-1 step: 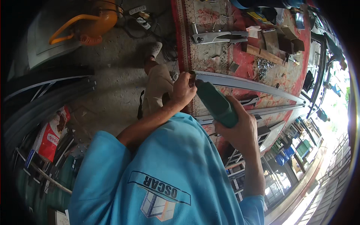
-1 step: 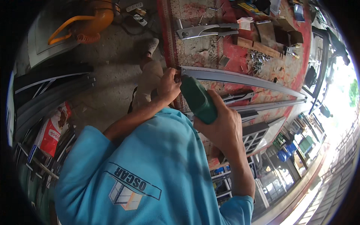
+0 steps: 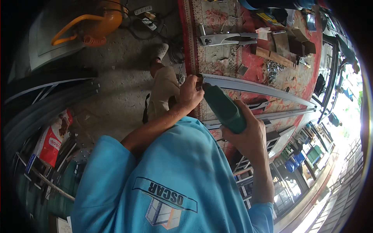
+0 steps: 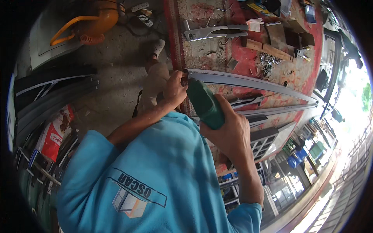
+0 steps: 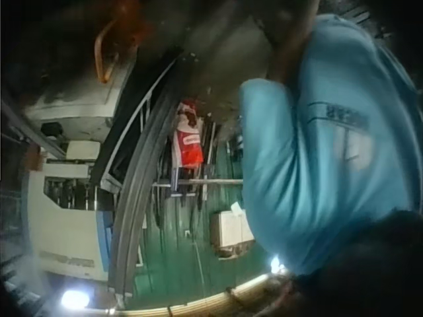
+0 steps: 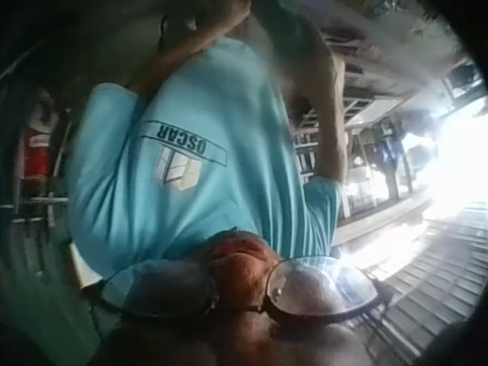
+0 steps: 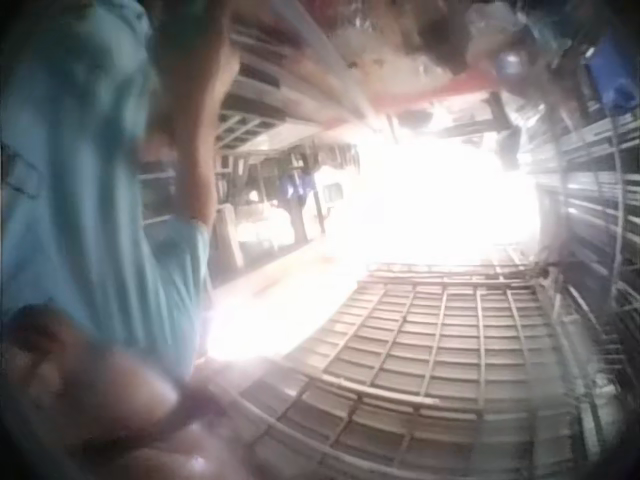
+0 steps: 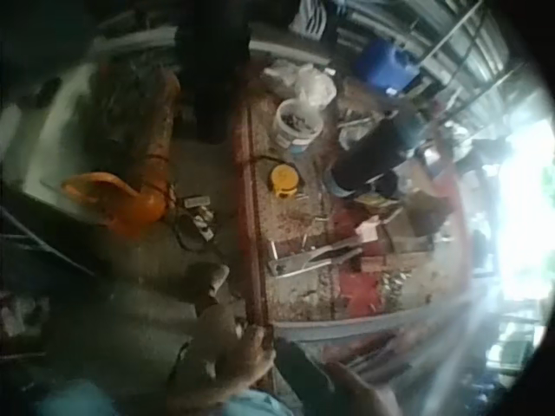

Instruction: The recorder is measuring, marking, and drilling holes into metal profiles on a workbench.

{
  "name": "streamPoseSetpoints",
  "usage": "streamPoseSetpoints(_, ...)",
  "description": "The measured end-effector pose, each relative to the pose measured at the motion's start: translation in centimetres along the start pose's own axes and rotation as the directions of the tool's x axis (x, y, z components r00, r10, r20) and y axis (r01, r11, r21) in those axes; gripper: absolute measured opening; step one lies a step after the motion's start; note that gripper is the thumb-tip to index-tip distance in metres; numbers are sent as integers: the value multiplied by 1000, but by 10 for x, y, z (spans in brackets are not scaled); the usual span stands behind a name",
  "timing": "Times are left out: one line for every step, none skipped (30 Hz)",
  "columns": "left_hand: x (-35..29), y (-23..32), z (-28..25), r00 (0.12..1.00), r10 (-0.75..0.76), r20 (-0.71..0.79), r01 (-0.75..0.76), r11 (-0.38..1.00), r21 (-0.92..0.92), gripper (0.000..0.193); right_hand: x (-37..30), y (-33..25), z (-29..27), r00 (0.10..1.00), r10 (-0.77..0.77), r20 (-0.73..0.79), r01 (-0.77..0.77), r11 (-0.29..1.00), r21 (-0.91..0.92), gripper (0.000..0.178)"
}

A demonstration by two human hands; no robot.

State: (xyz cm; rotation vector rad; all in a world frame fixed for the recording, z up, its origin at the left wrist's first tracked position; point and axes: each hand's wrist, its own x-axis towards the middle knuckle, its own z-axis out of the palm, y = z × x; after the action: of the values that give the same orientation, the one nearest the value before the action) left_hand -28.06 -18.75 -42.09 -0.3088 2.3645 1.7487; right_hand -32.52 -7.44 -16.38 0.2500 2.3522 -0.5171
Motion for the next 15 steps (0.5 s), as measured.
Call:
streamPoseSetpoints(0,-2,1,1000,2,0,-2,1000,1,26,-1,-2,1,1000,16,-3,-16,1000,0,72)
streamPoseSetpoints(0,-3,1,1000,-2,11,2,1000,1,27,-1,-4,1,999,31,-8,-31,1000,1,70)
streamPoseSetpoints(0,-4,1,1000,-5,22,5,1000,2,28,-1,-6,1,999,31,-11,-31,1000,3,70)
streamPoseSetpoints(0,-3,0,1000,-1,22,1,1000,3,28,-1,-8,2,998,68,-3,-68,997,25,69)
streamPoseSetpoints(0,-3,-1,999,-13,31,13,1000,11,28,-1,-9,1,994,106,5,-106,993,47,68)
streamPoseSetpoints(0,-2,-1,999,-24,40,24,1000,18,28,-3,-9,-1,994,106,1,-106,993,50,68)
streamPoseSetpoints(0,-1,-1,999,-20,42,19,1000,20,28,-8,-8,-3,995,95,-11,-94,993,73,68)
streamPoseSetpoints(0,-1,-1,999,-15,36,13,999,44,28,-11,-6,-3,996,85,-25,-82,992,95,68)
streamPoseSetpoints(0,0,0,999,-9,33,7,998,67,28,-10,-6,-1,996,87,-30,-84,992,100,68)
streamPoseSetpoints(1,0,2,999,0,40,-2,998,64,28,-6,-5,0,997,65,-33,-62,995,84,66)
streamPoseSetpoints(1,0,2,998,-40,50,40,999,2,27,-6,-3,0,998,44,-36,-41,997,68,64)
streamPoseSetpoints(1,0,3,995,-79,65,83,995,-58,27,-10,-2,-2,998,51,-47,-48,996,72,64)
streamPoseSetpoints(1,0,2,992,-97,78,96,995,13,25,-13,-3,-3,998,40,-47,-35,995,89,63)
streamPoseSetpoints(2,1,3,993,-85,87,84,996,17,25,-16,-3,-3,998,28,-48,-23,994,108,62)
streamPoseSetpoints(3,2,4,997,-48,58,44,997,67,25,-18,-3,-5,998,34,-60,-27,993,117,62)
